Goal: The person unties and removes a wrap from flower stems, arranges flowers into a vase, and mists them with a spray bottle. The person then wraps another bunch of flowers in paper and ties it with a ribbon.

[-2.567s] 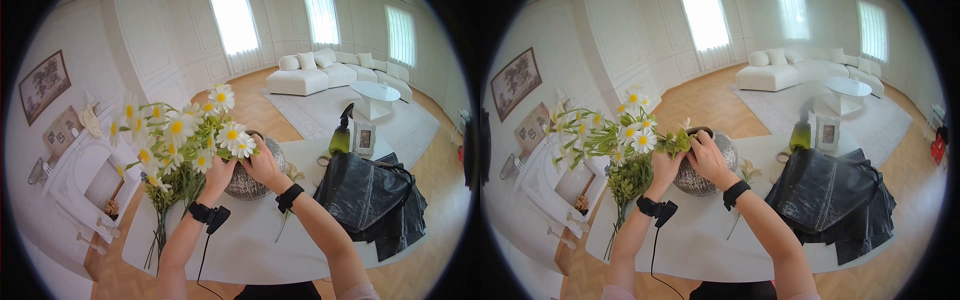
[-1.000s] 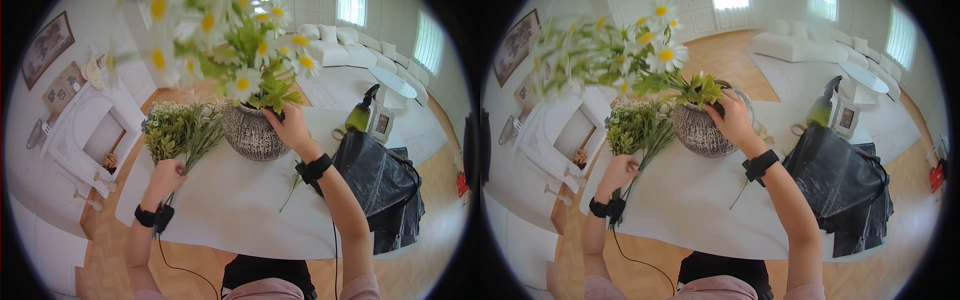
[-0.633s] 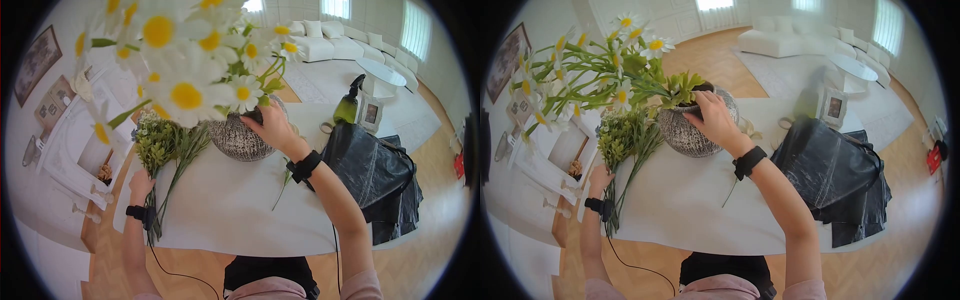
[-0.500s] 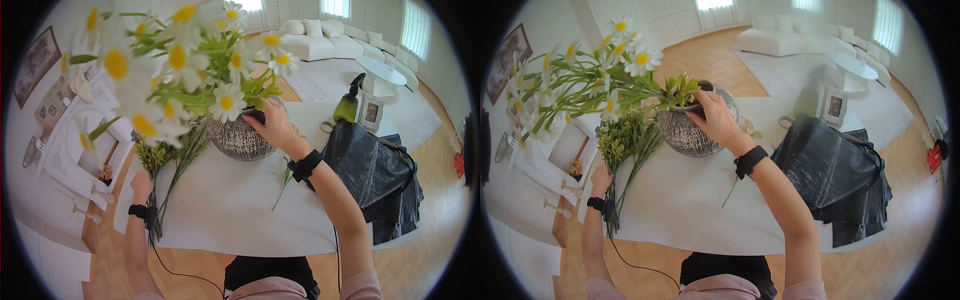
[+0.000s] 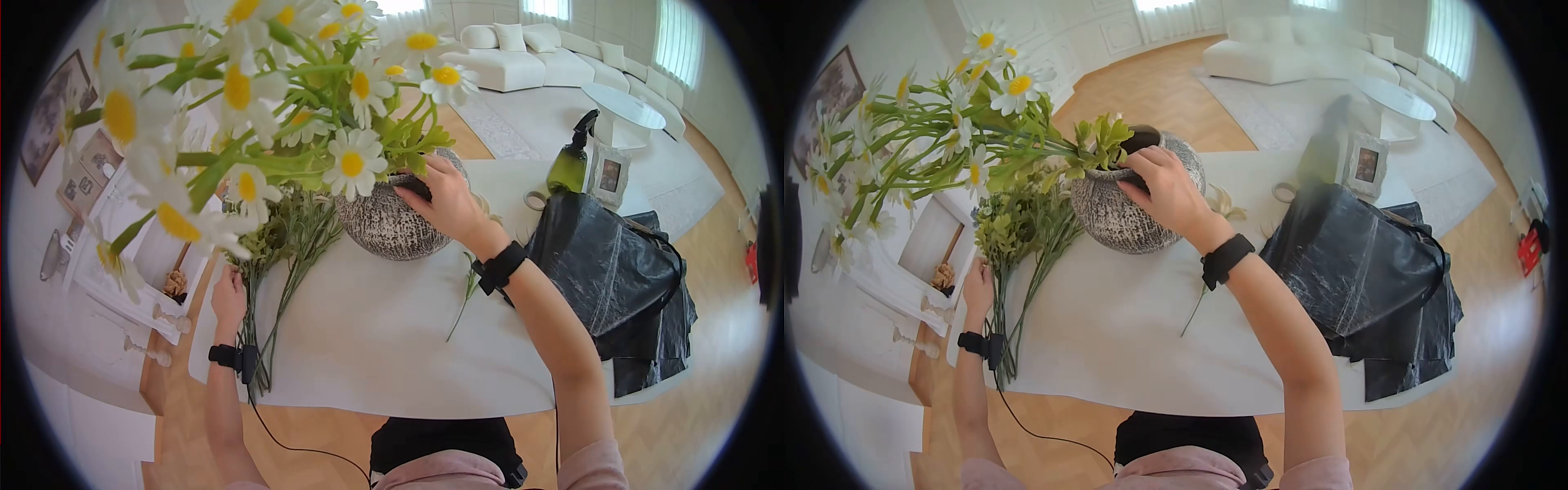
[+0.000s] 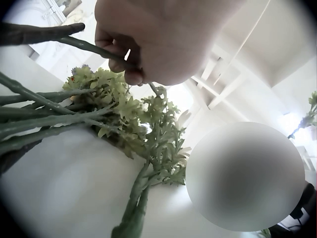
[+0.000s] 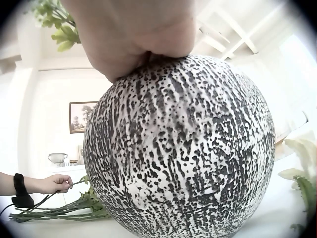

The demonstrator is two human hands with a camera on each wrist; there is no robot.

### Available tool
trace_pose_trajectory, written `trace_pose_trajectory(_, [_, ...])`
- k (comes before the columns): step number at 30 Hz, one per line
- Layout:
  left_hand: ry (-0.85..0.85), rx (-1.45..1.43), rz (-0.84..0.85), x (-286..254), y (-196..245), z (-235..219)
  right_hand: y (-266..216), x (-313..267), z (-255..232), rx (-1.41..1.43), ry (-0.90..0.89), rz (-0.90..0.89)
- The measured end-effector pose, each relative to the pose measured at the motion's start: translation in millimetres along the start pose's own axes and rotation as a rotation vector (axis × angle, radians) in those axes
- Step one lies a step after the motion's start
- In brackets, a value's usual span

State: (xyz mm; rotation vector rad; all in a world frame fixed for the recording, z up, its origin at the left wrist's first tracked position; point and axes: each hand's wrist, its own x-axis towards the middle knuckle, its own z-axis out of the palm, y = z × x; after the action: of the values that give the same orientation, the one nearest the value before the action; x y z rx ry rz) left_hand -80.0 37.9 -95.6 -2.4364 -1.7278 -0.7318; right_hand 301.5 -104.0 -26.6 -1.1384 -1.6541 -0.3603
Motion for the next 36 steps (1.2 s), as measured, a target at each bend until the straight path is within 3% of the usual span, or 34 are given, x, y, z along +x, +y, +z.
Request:
trace_pose_trajectory(2, [0.177,-0.120,0.023,4,-12,12,1,0,1,-0.011,0.015,-0.009])
trace_pose_trajectory(3, [0.177,-0.121,0.026,9,-18,19,2,-1,1,-0.016,0.013,-0.008])
trace_pose_trajectory(5, [0.249,-0.489,-0.022,18,-29,29,2,-1,1,-0.021,0.010,-0.004])
trace_pose_trajectory(8, [0.223,-0.727,-0.025,26,-28,20,2,0,0,-0.002,0.002,0.019])
trace_pose_trajectory(12, [0.288,-0.957,-0.033,37,3,-16,3,-1,-1,-0.010,-0.007,0.006])
trace_pose_trajectory(14, [0.487,-1.154,-0.070,44,25,-36,3,0,1,-0.016,-0.005,-0.002])
trace_pose_trajectory(15, [0.487,-1.151,-0.069,51,29,-48,3,0,1,-0.018,0.005,-0.014])
trace_pose_trajectory(17, [0.648,-0.869,0.159,62,40,-73,3,-1,1,-0.022,0.016,-0.023])
trace_pose_trajectory(19, [0.611,-1.218,0.274,66,82,-117,2,0,-1,-0.029,-0.030,0.011])
trace_pose_trajectory(23, [0.438,-1.336,0.329,84,85,-124,1,0,-1,-0.035,-0.028,0.010])
trace_pose_trajectory(25, [0.320,-1.409,0.363,112,103,-128,1,-1,-2,-0.048,-0.034,0.009])
trace_pose_trajectory(29, [0.076,-1.556,0.428,108,150,-114,4,-1,2,-0.039,-0.006,-0.019])
trace_pose_trajectory(30, [0.015,-1.592,0.450,100,162,-112,3,-2,1,-0.043,-0.014,-0.014])
trace_pose_trajectory(31, [-0.047,-1.627,0.473,-26,172,-115,3,-2,0,-0.049,-0.020,-0.010])
trace_pose_trajectory(32, [-0.110,-1.661,0.498,108,200,-108,4,-2,0,-0.056,-0.016,-0.015])
trace_pose_trajectory(35, [-0.304,-1.746,0.577,101,233,-107,4,-2,1,-0.044,-0.004,-0.026])
trace_pose_trajectory(36, [-0.272,-1.483,0.571,102,232,-100,4,-3,1,-0.041,-0.016,-0.014])
